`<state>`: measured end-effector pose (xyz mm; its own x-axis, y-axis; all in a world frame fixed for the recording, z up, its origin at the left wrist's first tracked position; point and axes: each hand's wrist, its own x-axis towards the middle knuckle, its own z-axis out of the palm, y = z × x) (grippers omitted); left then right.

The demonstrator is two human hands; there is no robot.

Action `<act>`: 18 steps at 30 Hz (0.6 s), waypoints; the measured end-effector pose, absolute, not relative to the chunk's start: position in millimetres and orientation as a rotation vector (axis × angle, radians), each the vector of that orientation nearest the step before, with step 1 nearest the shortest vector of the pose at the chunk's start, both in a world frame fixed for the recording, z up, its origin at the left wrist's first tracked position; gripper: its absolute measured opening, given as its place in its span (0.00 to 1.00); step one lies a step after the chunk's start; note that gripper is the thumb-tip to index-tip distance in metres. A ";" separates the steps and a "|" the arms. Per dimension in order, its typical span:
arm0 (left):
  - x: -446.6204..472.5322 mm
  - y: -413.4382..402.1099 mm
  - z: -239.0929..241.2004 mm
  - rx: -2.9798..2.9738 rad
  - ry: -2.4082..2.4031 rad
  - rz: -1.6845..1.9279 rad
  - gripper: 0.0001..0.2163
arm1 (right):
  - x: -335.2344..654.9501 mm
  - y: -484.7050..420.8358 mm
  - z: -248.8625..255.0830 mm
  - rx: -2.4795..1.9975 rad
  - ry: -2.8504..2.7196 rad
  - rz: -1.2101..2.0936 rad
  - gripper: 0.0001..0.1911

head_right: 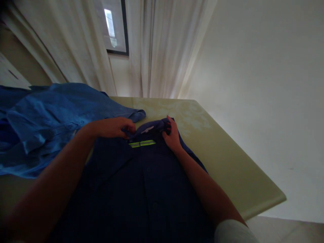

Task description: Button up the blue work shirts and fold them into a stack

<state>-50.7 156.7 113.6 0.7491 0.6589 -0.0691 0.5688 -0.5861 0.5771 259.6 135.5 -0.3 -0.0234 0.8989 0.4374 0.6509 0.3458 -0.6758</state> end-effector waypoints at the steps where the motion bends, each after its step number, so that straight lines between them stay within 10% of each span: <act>1: -48.5 150.6 117.6 2.306 0.902 0.119 0.11 | 260.2 134.0 1.0 -1.384 -1.796 0.310 0.34; 10: -60.3 160.1 100.9 2.357 1.301 0.120 0.13 | 254.8 123.7 12.4 -1.565 -1.827 0.116 0.22; 18: -77.7 162.1 89.0 2.393 1.271 -0.063 0.36 | 268.1 128.7 29.0 -1.579 -2.285 -0.190 0.21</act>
<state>-77.7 162.1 89.0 0.5791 0.7806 -0.2350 0.8000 -0.4888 0.3479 268.1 128.7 29.0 -0.3135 0.8777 0.3624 0.9254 0.3679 -0.0905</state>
